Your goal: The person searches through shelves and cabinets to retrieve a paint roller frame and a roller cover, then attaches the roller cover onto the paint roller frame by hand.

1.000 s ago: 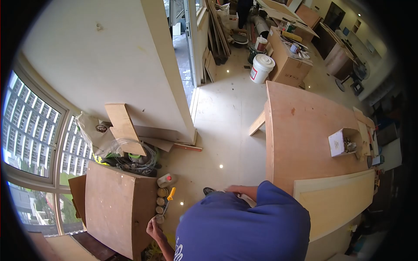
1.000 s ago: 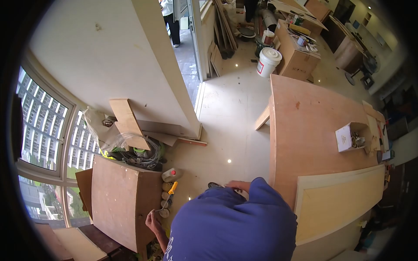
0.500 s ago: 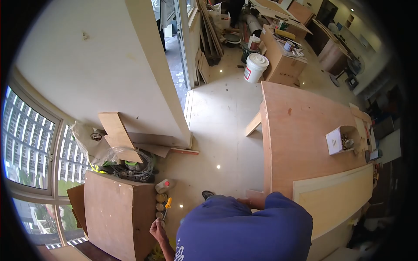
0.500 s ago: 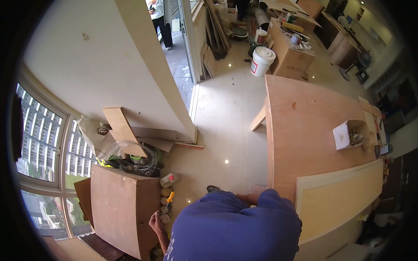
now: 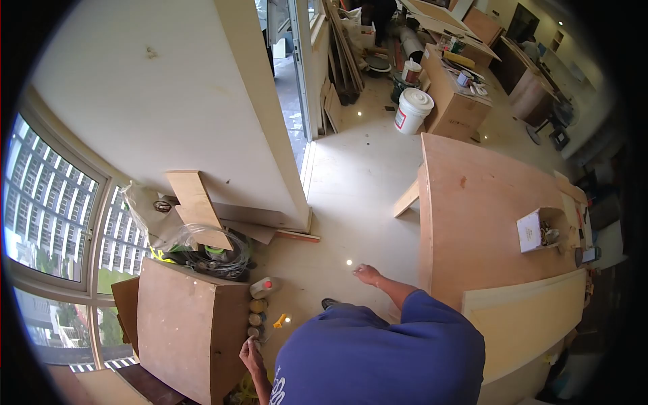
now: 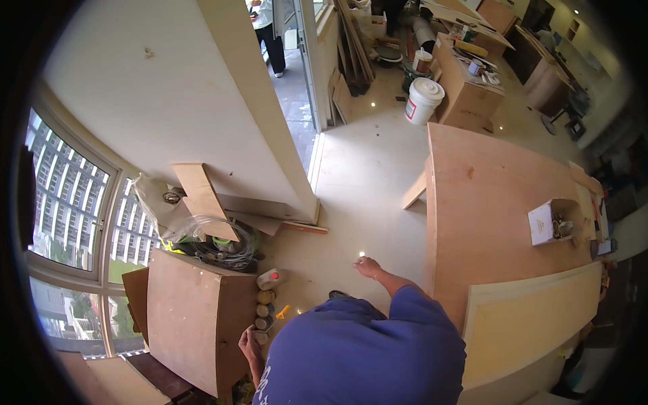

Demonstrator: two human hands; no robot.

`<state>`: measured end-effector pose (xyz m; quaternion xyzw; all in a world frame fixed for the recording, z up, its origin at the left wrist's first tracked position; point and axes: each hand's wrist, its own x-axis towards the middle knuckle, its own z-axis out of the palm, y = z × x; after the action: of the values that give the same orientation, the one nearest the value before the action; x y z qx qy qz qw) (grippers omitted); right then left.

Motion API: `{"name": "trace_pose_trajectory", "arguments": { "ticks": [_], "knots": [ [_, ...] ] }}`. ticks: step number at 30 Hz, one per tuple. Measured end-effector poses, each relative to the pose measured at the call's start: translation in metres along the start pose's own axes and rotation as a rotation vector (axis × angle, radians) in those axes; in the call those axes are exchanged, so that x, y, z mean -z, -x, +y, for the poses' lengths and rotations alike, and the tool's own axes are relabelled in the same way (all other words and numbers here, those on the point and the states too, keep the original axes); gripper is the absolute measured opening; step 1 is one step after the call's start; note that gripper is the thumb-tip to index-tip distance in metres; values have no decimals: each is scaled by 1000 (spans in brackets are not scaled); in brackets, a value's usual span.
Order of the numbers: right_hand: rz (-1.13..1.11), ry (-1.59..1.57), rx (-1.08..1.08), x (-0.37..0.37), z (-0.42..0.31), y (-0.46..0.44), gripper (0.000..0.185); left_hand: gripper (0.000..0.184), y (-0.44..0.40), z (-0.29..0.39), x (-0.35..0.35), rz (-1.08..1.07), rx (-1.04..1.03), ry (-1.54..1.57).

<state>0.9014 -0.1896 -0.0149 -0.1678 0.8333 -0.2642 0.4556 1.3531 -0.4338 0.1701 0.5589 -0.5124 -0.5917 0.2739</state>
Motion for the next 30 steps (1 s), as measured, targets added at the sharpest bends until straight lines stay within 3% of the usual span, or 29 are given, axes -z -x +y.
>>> {"name": "trace_pose_trajectory", "arguments": {
  "ticks": [2,8,13,15,19,20,23,24,25,26,27,30],
  "knots": [
    [73,225,39,13,-6,-8,54,27,1,-15,11,38,-15,-24],
    [10,355,59,26,-22,-22,53,31,28,-46,59,183,376,-21],
    [-31,320,57,-2,-19,-30,54,24,77,-96,104,263,702,174],
    [-74,340,66,-15,-15,-27,54,21,104,-120,121,301,771,428],
    [-125,410,101,-38,1,-24,54,18,147,-139,141,522,834,768],
    [-133,427,110,-42,8,-27,54,34,160,-135,133,658,767,808],
    [-200,493,79,-36,3,-12,54,15,163,-157,152,882,778,967],
    [-190,517,72,-32,1,-7,52,19,167,-166,153,946,695,973],
    [-187,549,73,-27,-3,-4,51,23,175,-179,156,861,553,1138],
    [-192,589,83,-23,-6,-5,49,26,176,-215,176,715,562,1249],
    [-185,586,130,-18,3,-18,48,29,159,-220,181,786,676,1134],
    [-159,532,142,-37,-9,-22,43,13,170,-258,193,899,552,1241]
  ]
}}
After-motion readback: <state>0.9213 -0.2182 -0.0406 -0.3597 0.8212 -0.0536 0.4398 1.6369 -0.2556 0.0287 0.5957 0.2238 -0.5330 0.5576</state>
